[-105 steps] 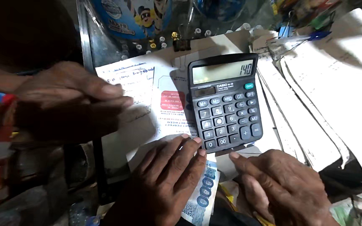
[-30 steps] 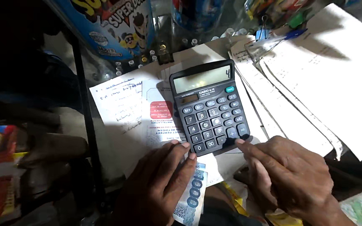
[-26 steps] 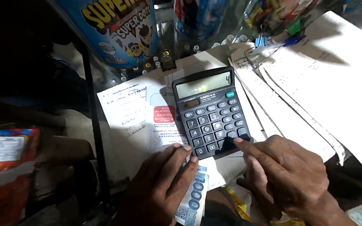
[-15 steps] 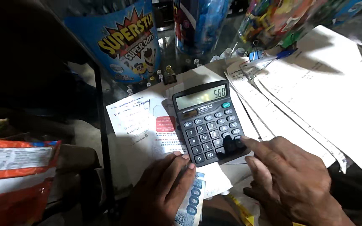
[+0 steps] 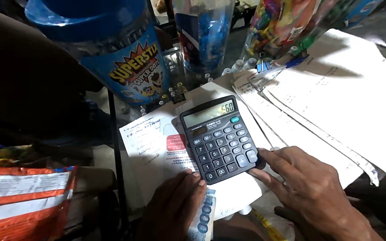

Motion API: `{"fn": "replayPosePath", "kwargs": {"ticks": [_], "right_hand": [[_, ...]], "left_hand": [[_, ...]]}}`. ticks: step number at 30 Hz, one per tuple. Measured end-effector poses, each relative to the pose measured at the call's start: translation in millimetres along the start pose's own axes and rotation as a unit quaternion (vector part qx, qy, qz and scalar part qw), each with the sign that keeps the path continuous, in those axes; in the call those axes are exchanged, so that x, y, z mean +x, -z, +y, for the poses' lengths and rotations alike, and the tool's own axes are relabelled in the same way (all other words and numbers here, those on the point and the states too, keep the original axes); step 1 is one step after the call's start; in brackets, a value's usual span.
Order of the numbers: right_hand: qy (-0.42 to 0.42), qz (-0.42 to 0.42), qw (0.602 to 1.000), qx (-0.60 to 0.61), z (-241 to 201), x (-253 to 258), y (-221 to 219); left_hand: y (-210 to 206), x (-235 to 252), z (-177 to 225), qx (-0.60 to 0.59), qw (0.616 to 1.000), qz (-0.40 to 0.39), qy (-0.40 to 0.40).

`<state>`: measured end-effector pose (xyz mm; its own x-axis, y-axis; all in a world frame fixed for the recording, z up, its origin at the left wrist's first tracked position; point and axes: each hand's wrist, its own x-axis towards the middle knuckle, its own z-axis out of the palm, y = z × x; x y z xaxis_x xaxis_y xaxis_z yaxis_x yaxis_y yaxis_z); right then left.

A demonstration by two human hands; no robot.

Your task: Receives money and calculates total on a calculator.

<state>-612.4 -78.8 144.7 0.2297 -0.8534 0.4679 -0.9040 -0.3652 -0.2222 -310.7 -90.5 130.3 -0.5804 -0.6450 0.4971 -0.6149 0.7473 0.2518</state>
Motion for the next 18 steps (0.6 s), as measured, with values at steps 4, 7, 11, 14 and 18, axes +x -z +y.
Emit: {"fn": "replayPosePath", "kwargs": {"ticks": [4, 7, 11, 14, 18], "right_hand": [[-0.005, 0.004, 1.000, 0.010, 1.0, -0.8, -2.0], [-0.010, 0.005, 1.000, 0.017, 1.4, -0.7, -2.2], [-0.014, 0.008, 1.000, 0.021, 1.7, -1.7, -2.5], [-0.015, 0.005, 1.000, 0.024, 2.1, -2.7, -3.2], [-0.017, 0.007, 1.000, 0.026, 2.0, -3.1, -3.7]], "left_hand": [[-0.7, -1.1, -0.3, -0.005, 1.000, 0.004, -0.001], [-0.6, -1.2, 0.7, -0.008, 1.000, 0.002, 0.003], [-2.5, -1.4, 0.6, -0.005, 1.000, 0.016, 0.002], [-1.8, -1.5, 1.9, -0.010, 1.000, 0.019, 0.010], [-0.3, -2.2, 3.4, -0.029, 0.999, 0.025, 0.028]]}}
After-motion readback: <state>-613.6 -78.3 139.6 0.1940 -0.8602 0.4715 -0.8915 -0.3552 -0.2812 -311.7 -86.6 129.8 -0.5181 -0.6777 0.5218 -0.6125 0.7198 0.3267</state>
